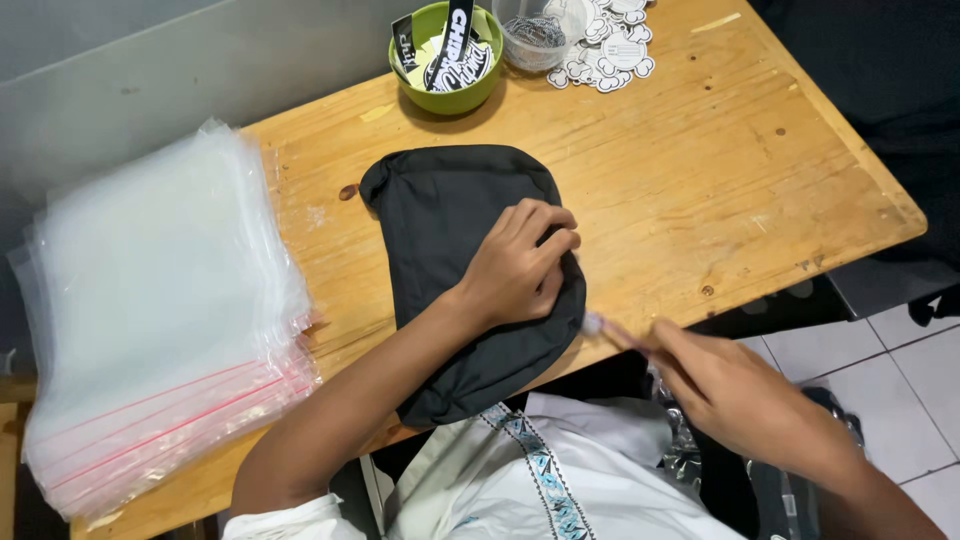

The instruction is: The person removes a black bag from a plastic bag, cleans it with a toothbrush, and attaches a keychain. They then place the bag back into a plastic bag and seal it.

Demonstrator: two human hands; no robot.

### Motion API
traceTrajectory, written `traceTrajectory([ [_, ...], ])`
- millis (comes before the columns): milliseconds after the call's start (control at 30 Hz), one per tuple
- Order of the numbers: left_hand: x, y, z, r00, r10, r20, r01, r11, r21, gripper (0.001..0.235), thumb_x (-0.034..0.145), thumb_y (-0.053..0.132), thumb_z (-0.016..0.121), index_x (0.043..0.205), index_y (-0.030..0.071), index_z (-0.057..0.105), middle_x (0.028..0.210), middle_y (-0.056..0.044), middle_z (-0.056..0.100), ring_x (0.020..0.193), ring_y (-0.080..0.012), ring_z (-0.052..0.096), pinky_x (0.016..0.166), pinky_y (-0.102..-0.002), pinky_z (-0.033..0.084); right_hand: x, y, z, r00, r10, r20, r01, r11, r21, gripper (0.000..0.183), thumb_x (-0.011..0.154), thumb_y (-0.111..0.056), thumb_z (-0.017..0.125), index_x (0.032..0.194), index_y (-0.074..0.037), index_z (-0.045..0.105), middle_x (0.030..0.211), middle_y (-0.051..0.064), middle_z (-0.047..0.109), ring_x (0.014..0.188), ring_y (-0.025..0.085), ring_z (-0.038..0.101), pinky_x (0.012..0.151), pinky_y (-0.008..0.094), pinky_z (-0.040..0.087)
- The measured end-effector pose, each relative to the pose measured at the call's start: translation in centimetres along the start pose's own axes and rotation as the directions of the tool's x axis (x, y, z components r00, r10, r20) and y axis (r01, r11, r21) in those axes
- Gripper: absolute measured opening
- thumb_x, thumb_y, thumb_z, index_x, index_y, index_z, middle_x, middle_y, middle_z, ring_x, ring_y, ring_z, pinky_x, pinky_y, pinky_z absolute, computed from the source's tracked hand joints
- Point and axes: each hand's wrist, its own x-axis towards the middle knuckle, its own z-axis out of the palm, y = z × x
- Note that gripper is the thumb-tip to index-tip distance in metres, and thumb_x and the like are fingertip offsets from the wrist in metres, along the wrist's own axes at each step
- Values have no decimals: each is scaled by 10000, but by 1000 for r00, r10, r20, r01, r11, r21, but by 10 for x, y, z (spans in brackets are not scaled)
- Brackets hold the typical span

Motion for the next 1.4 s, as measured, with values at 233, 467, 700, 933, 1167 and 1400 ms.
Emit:
traceTrajectory([
  [233,15,24,-28,883,-133,450,283,915,-286,472,921,-51,492,1392,-78,472,1314,-332,584,1221,-532,528,1107,-636,362,-19,25,-24,960,62,-273,-80,995,-56,194,922,-230,620,1102,-170,662,656,225,729,696,440,722,607,523,540],
  [467,-20,3,-112,923,-372,101,383,912,-144,254,991,47,505,1222,1,600,1189,-176,657,1093,-348,611,987,-433,468,49,-3,24,852,-310,-422,201,937,-284,274,912,-359,706,904,-133,550,727,-8,665,639,266,652,595,410,454],
  [700,-48,-14,-149,648,-482,-590,421,872,-250,141,1031,113,470,1055,45,591,931,-57,587,923,-216,646,905,-337,514,136,-136,53,859,-481,-174,389,835,-388,338,898,-432,654,818,-103,639,539,128,640,568,368,701,529,453,548],
  [933,-43,-4,-151,713,-218,-667,232,970,-69,151,996,110,483,982,22,605,874,-63,568,851,-273,613,834,-393,514,197,-166,88,858,-513,32,473,763,-441,404,821,-373,679,536,-100,592,443,91,540,435,313,622,442,435,518],
  [1167,-35,11,-159,708,-109,-698,119,992,-35,171,993,113,467,979,9,602,872,-86,562,838,-293,607,812,-428,513,170,-163,23,883,-467,-48,452,872,-187,368,805,-356,681,604,-60,591,543,159,553,571,404,635,521,531,505],
  [1400,-35,19,-162,655,-83,-751,102,995,-21,178,1013,198,465,996,25,501,984,-98,474,959,-297,523,906,-405,461,133,-126,-59,884,-424,-198,466,760,453,103,891,-97,563,790,-90,585,580,-26,387,470,79,385,368,210,323],
])
